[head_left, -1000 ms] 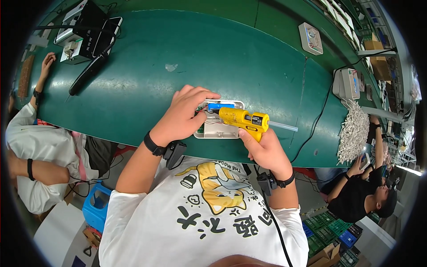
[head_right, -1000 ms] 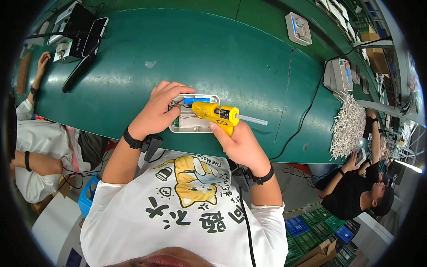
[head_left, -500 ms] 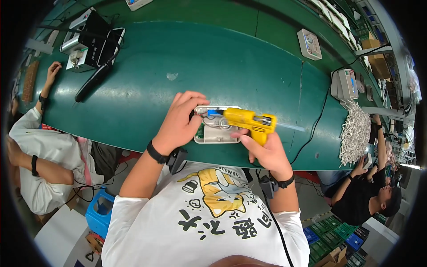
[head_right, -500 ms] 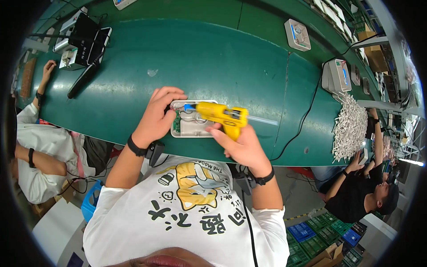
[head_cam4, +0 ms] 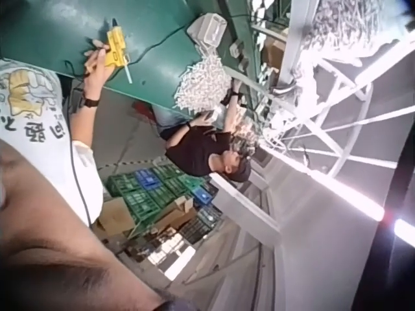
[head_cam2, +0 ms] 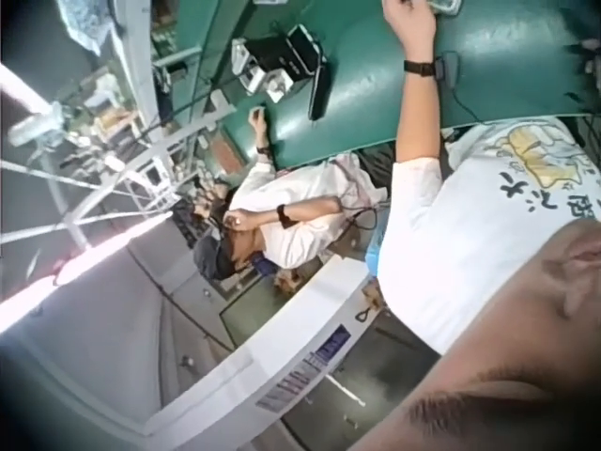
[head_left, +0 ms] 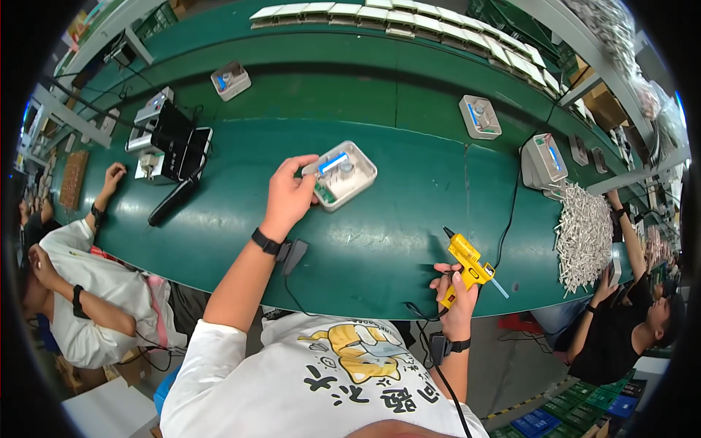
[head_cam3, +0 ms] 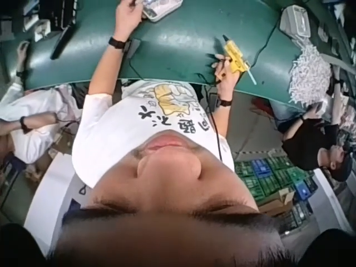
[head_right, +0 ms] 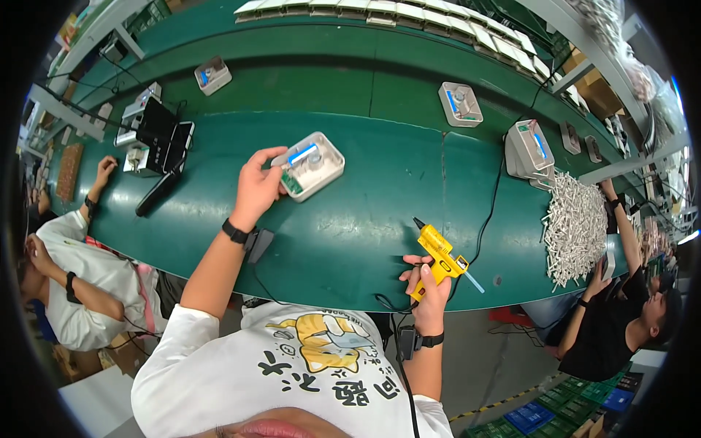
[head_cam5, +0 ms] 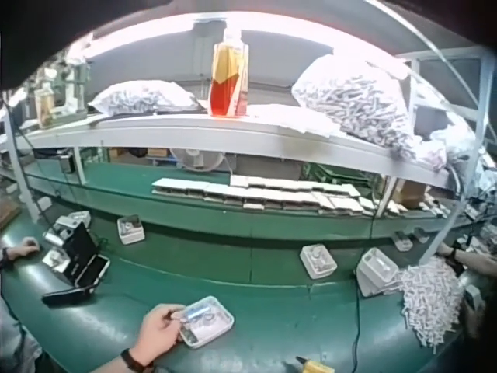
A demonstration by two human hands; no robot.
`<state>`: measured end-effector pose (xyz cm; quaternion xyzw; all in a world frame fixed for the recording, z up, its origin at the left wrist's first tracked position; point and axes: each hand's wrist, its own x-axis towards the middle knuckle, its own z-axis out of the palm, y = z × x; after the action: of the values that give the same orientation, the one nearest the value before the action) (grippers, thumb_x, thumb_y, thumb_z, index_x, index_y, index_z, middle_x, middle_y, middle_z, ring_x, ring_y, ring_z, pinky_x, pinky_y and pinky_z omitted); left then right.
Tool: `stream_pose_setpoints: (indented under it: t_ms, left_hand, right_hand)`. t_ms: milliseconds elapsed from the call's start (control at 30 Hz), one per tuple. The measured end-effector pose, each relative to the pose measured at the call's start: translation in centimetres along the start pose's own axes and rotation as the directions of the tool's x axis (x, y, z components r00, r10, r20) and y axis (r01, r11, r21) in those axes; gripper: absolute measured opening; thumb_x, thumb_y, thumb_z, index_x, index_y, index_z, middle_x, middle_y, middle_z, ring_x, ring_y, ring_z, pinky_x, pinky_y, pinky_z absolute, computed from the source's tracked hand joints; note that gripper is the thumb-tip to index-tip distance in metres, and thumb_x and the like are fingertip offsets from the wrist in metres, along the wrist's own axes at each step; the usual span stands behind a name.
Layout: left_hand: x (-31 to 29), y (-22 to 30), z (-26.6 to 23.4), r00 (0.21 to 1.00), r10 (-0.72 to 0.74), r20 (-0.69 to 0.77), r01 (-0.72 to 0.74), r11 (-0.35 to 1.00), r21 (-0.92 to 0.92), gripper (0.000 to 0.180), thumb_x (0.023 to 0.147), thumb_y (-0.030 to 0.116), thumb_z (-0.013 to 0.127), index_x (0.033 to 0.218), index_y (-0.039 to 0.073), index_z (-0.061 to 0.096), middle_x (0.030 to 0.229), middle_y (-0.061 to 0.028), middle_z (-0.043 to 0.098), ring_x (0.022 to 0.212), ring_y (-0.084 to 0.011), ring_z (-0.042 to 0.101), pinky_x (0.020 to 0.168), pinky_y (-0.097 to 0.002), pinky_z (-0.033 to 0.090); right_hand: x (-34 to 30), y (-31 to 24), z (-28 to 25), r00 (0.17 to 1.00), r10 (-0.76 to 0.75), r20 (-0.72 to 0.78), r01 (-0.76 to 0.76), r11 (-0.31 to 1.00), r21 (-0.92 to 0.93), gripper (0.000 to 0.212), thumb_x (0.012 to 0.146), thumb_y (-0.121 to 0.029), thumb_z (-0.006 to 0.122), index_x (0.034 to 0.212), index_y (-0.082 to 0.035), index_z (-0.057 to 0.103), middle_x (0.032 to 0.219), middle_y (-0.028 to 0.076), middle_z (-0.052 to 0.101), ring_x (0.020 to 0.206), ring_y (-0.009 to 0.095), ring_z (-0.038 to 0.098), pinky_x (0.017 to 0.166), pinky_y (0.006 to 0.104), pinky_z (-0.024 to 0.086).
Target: The person assembles electronic devices by placing a battery into a plastic housing and applying adhesive with a glue gun to secure it. They repeat this process for several units, occasionally moving completed housings aside and receiving a new bag of components from another worker.
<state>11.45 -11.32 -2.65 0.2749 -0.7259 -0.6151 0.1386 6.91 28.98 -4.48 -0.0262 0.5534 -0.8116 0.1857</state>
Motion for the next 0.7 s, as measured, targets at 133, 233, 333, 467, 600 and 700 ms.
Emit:
stream_pose_setpoints:
  t_ms: [133,233,333,467,600,700]
  left_hand:
    - [3.7,-1.5,2.3,0.952,0.305,-0.033,-0.307,0.946,-0.104,0.041,0.105,-0.001,0.049,0.145,-0.003,0.058,0.138,-0.0169,0.061,0.106,-0.0232,0.077,0.092,-0.0336,0.061]
    - [4.6,-1.6,3.4,0.851,0.525,-0.013,-0.521,0.848,0.100,0.051,0.103,-0.001,0.050,0.153,-0.001,0.049,0.150,-0.0235,0.053,0.128,-0.0335,0.067,0.109,-0.0429,0.054]
    - [8.0,-2.2,0.8,0.807,0.590,-0.010,-0.528,0.729,0.437,0.055,0.100,0.002,0.054,0.154,0.003,0.049,0.154,-0.0274,0.049,0.137,-0.0378,0.057,0.115,-0.0470,0.049]
    - [15.3,-4.1,-6.0,0.786,0.588,-0.191,-0.227,0.562,0.796,0.066,0.094,0.013,0.065,0.157,0.006,0.047,0.155,-0.0299,0.046,0.142,-0.0475,0.047,0.118,-0.0539,0.044]
    - [19.7,-2.4,-10.5,0.812,0.432,-0.393,0.095,0.566,0.819,0.073,0.091,0.023,0.071,0.159,0.010,0.046,0.160,-0.0292,0.041,0.139,-0.0510,0.047,0.116,-0.0565,0.046]
    - [22.6,-3.5,-14.5,0.776,0.373,-0.509,0.282,0.516,0.809,0.075,0.093,0.033,0.071,0.161,0.017,0.045,0.163,-0.0287,0.037,0.140,-0.0514,0.046,0.114,-0.0574,0.047]
  right_hand:
    - [1.1,-0.4,0.1,1.000,-0.030,0.007,0.030,0.998,0.046,0.019,0.108,-0.014,0.059,0.124,-0.004,0.057,0.120,0.025,0.074,0.059,0.013,0.055,0.075,0.0379,0.057]
    - [0.9,-0.2,-0.4,1.000,-0.012,0.007,0.011,0.997,0.070,0.019,0.108,-0.015,0.058,0.124,-0.004,0.056,0.120,0.025,0.073,0.059,0.013,0.055,0.075,0.0384,0.058]
    - [0.6,-0.1,-0.6,1.000,-0.023,0.010,0.022,0.996,0.086,0.018,0.109,-0.014,0.057,0.123,-0.004,0.055,0.119,0.025,0.073,0.059,0.013,0.055,0.075,0.0386,0.058]
    - [1.4,-0.2,0.1,0.999,-0.037,0.033,0.034,0.996,0.076,0.017,0.109,-0.014,0.057,0.121,-0.003,0.055,0.118,0.026,0.073,0.059,0.014,0.055,0.073,0.0386,0.058]
    - [1.2,-0.2,0.5,0.998,-0.058,0.007,0.057,0.997,0.051,0.016,0.108,-0.013,0.057,0.120,-0.003,0.055,0.115,0.025,0.074,0.059,0.014,0.055,0.070,0.0382,0.058]
    - [1.0,0.2,0.3,0.997,-0.081,0.010,0.080,0.996,0.038,0.015,0.108,-0.013,0.057,0.119,-0.003,0.055,0.111,0.024,0.074,0.058,0.014,0.055,0.068,0.0379,0.058]
